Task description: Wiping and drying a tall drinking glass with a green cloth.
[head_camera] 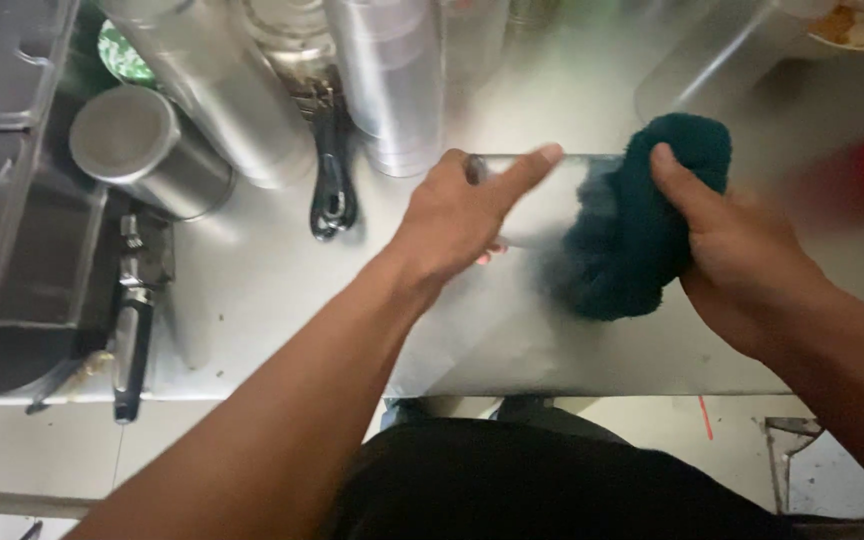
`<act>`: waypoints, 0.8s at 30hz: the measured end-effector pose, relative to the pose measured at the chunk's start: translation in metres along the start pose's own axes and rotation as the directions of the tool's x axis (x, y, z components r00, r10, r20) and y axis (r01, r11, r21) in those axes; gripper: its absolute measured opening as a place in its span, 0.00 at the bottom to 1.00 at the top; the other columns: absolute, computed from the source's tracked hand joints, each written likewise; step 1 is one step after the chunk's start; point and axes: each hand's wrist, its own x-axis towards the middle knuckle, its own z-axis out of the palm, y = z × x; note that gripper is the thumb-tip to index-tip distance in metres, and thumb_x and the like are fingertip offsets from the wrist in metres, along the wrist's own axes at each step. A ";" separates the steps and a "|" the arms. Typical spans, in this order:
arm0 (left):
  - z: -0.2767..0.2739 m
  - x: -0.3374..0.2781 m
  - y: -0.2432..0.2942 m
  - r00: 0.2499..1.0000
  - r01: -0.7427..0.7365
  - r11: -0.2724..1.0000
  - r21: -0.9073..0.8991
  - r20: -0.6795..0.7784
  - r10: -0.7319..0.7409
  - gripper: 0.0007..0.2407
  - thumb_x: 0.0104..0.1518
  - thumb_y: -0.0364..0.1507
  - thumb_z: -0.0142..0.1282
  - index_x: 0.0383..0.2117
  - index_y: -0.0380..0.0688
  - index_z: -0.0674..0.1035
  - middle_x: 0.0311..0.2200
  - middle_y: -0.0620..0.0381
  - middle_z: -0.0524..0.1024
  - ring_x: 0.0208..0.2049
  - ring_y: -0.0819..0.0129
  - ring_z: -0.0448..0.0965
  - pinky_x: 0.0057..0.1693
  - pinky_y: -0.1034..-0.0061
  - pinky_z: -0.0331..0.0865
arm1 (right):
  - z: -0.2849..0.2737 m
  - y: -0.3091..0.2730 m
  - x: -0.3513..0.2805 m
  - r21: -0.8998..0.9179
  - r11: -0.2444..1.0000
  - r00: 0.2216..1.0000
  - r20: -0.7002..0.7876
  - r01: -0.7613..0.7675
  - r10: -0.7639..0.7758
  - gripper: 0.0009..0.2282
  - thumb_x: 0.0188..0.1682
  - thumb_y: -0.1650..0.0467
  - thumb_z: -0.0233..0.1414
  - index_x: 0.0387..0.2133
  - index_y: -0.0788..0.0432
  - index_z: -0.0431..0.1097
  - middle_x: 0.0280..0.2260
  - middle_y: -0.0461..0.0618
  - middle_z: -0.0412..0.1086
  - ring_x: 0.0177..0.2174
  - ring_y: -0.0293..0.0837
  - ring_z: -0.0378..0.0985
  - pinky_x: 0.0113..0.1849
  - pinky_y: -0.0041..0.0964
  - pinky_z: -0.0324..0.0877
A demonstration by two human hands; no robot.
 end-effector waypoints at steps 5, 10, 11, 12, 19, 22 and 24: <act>-0.022 0.001 -0.029 0.917 -0.394 0.918 0.051 -0.053 0.396 0.36 0.40 0.55 0.68 0.48 0.34 0.78 0.40 0.46 0.81 0.40 0.61 0.83 0.43 0.70 0.78 | 0.025 0.005 0.003 0.106 0.993 0.998 -0.033 -0.057 0.061 0.23 0.53 0.55 0.45 0.56 0.56 0.61 0.48 0.50 0.70 0.51 0.45 0.72 0.56 0.53 0.62; -0.045 -0.007 -0.030 0.897 -0.441 0.897 0.025 0.031 0.440 0.35 0.36 0.53 0.68 0.49 0.43 0.78 0.40 0.50 0.80 0.42 0.62 0.83 0.46 0.67 0.77 | 0.050 0.000 -0.004 0.123 0.991 0.997 -0.043 -0.057 0.063 0.25 0.53 0.55 0.44 0.59 0.55 0.61 0.48 0.48 0.72 0.51 0.44 0.74 0.56 0.50 0.64; -0.046 -0.005 -0.036 0.864 -0.503 0.864 0.004 0.019 0.503 0.35 0.39 0.53 0.67 0.50 0.40 0.77 0.43 0.49 0.80 0.45 0.62 0.82 0.48 0.68 0.76 | 0.057 -0.004 -0.011 0.116 0.991 0.992 -0.099 -0.066 0.078 0.25 0.53 0.55 0.45 0.59 0.56 0.60 0.48 0.49 0.71 0.51 0.44 0.74 0.56 0.49 0.65; -0.047 -0.002 -0.038 0.820 -0.572 0.820 -0.015 0.002 0.573 0.36 0.42 0.54 0.67 0.51 0.38 0.76 0.46 0.48 0.79 0.48 0.61 0.81 0.51 0.69 0.75 | 0.064 -0.011 -0.018 0.110 0.992 0.984 -0.157 -0.063 0.080 0.25 0.53 0.55 0.46 0.59 0.56 0.58 0.48 0.50 0.70 0.51 0.44 0.74 0.56 0.49 0.65; -0.048 0.002 -0.041 0.980 -0.153 0.976 -0.152 0.101 0.169 0.50 0.37 0.62 0.58 0.62 0.34 0.60 0.43 0.34 0.77 0.35 0.61 0.89 0.40 0.73 0.82 | 0.066 -0.005 -0.022 0.129 0.985 0.981 -0.173 0.112 -0.089 0.26 0.53 0.56 0.48 0.60 0.57 0.59 0.52 0.47 0.69 0.53 0.42 0.72 0.59 0.48 0.60; -0.049 0.007 -0.042 0.960 -0.168 0.963 -0.213 0.185 0.208 0.54 0.41 0.66 0.57 0.67 0.34 0.55 0.44 0.30 0.75 0.36 0.55 0.87 0.36 0.68 0.83 | 0.075 -0.014 -0.032 0.182 0.964 0.970 -0.179 0.194 -0.162 0.26 0.53 0.57 0.47 0.61 0.57 0.57 0.54 0.49 0.67 0.55 0.44 0.71 0.60 0.48 0.60; -0.052 0.000 -0.031 0.973 -0.082 0.952 -0.296 0.182 0.140 0.52 0.43 0.66 0.55 0.64 0.30 0.59 0.45 0.32 0.73 0.35 0.52 0.85 0.31 0.67 0.86 | 0.086 -0.023 -0.044 0.171 0.976 0.956 -0.283 0.133 -0.080 0.24 0.53 0.58 0.45 0.60 0.56 0.53 0.54 0.49 0.65 0.55 0.46 0.70 0.59 0.50 0.59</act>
